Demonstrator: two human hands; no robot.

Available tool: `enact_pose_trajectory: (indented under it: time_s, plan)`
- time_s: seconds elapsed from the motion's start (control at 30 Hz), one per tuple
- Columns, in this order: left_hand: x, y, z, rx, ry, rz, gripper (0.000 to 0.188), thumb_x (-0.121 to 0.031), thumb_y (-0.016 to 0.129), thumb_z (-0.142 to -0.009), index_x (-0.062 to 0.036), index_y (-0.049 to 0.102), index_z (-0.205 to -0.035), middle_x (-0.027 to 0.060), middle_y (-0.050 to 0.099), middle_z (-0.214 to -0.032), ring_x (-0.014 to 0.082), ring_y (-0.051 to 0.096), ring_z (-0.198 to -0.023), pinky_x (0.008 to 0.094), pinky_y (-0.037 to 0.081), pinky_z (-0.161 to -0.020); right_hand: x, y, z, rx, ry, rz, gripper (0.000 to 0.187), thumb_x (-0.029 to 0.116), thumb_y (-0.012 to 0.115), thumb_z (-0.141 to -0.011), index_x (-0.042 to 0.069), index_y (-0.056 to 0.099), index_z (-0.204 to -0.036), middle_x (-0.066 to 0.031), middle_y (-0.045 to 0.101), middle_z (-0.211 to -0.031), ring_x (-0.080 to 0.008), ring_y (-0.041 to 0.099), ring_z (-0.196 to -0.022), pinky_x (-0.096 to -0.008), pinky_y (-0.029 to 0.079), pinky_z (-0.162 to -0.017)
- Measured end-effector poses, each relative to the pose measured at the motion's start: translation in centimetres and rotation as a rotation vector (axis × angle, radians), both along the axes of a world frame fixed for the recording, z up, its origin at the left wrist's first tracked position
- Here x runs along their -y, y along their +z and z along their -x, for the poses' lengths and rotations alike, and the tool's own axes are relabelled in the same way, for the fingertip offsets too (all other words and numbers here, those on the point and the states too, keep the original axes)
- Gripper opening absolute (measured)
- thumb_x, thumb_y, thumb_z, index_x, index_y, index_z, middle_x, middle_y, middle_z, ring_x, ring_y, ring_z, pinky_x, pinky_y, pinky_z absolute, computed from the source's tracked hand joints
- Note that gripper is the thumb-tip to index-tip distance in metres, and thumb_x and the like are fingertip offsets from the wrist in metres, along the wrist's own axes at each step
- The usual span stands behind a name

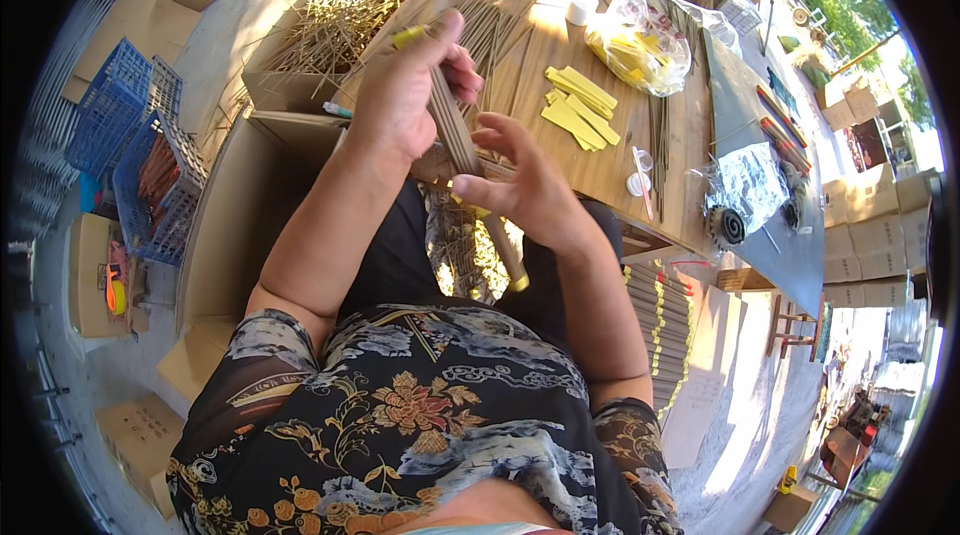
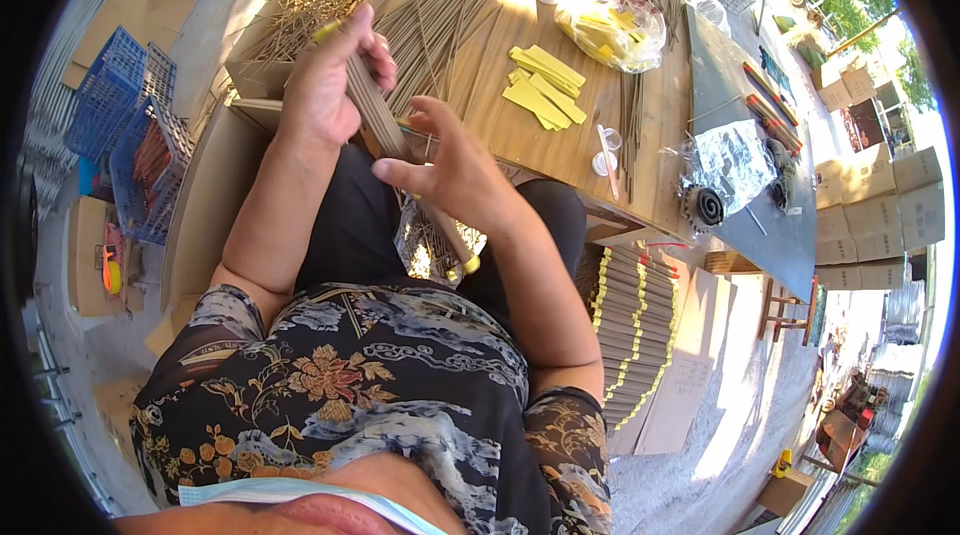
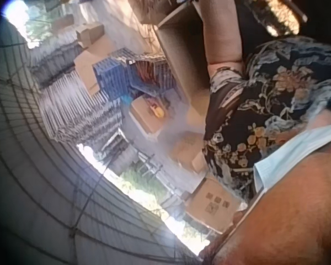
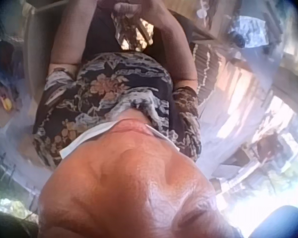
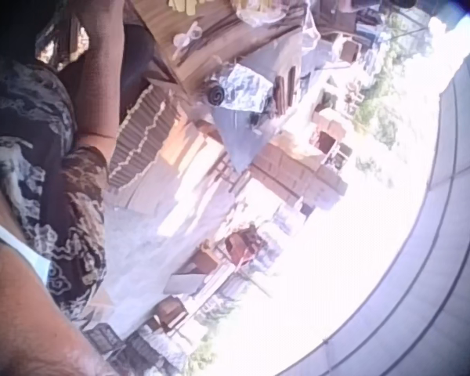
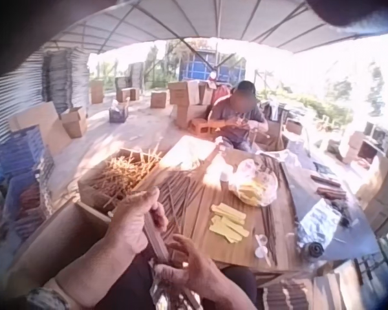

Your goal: The person gathers thin wooden sticks from a cardboard box, aligns them into bundles, and secures each bundle with a yellow paper strip. The person repeats this process multiple times, placing completed bundles on the table.

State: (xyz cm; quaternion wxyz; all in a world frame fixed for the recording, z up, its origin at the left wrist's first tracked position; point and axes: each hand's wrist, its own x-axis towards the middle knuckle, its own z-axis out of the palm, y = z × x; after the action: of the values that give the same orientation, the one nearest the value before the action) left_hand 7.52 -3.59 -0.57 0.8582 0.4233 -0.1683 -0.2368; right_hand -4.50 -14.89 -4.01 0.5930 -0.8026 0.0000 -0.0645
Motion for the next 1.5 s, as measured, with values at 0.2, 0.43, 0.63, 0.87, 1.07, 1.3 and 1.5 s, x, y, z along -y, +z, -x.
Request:
enact_pose_trajectory:
  time_s: [0.2,0.43,0.63,0.87,1.07,1.3,1.5]
  plan:
    - [-0.2,0.5,-2.3,-0.138,0.248,0.050,0.029,-0.027,0.068,-0.076,-0.0109,0.047,-0.065,0.0020,0.050,-0.060,0.0121,0.048,-0.052,0.0252,0.039,-0.048,-0.4,-3.6,2.1,-0.061,-0.210,0.472,0.048,0.031,0.067,-0.073,0.001,0.045,-0.104,-0.0194,0.058,-0.087,-0.0350,0.057,-0.083,-0.0399,0.045,-0.069]
    - [0.1,1.4,-2.2,-0.099,0.099,0.038,0.029,-0.031,0.061,-0.082,-0.0113,0.046,-0.067,-0.0004,0.046,-0.058,0.0116,0.045,-0.051,0.0257,0.040,-0.049,-0.4,-3.7,2.8,-0.172,-0.080,0.317,0.031,0.031,0.057,-0.083,0.002,0.046,-0.090,-0.0194,0.055,-0.071,-0.0355,0.055,-0.069,-0.0406,0.042,-0.062]
    - [-1.0,0.8,-2.7,0.033,-0.295,0.237,0.033,-0.033,0.049,-0.089,-0.0118,0.042,-0.065,-0.0041,0.037,-0.052,0.0064,0.036,-0.043,0.0212,0.032,-0.043,-0.8,-4.2,3.4,-0.147,0.076,-0.102,0.033,0.032,0.059,-0.083,0.001,0.049,-0.085,-0.0027,0.048,-0.065,-0.0094,0.044,-0.061,-0.0271,0.040,-0.057]
    - [-0.8,0.3,-4.2,0.021,-0.351,0.192,0.031,-0.034,0.050,-0.088,-0.0086,0.048,-0.071,-0.0022,0.041,-0.055,0.0086,0.040,-0.046,0.0220,0.036,-0.045,-0.4,-3.0,2.7,-0.277,0.145,-0.245,0.029,0.028,0.058,-0.085,0.000,0.049,-0.086,0.0014,0.046,-0.066,-0.0072,0.041,-0.064,-0.0238,0.040,-0.059]
    - [0.0,0.8,-2.5,-0.038,-0.091,0.103,0.033,-0.037,0.061,-0.080,-0.0049,0.055,-0.082,0.0034,0.053,-0.063,0.0165,0.055,-0.060,0.0312,0.049,-0.059,-0.1,-2.7,3.1,-0.340,0.156,-0.401,0.030,0.031,0.059,-0.084,0.005,0.046,-0.082,0.0030,0.044,-0.057,-0.0048,0.038,-0.042,-0.0201,0.031,-0.038]
    - [-0.7,0.7,-3.2,0.043,-0.380,0.276,0.033,-0.038,0.055,-0.084,-0.0057,0.054,-0.079,-0.0050,0.038,-0.052,0.0069,0.038,-0.045,0.0214,0.034,-0.047,-0.4,-1.9,4.2,-0.451,0.335,-0.656,0.030,0.032,0.058,-0.084,0.007,0.043,-0.074,0.0040,0.039,-0.051,-0.0052,0.035,-0.040,-0.0191,0.028,-0.038]
    - [-0.3,1.9,-1.0,0.008,-0.251,0.275,0.052,-0.048,0.052,-0.082,-0.0023,0.045,-0.105,0.0135,0.060,-0.084,0.0259,0.060,-0.084,0.0362,0.050,-0.078,-0.2,-1.0,4.6,-0.414,0.269,-0.639,0.031,0.032,0.059,-0.083,0.007,0.044,-0.075,0.0038,0.039,-0.051,-0.0057,0.036,-0.041,-0.0198,0.030,-0.038]
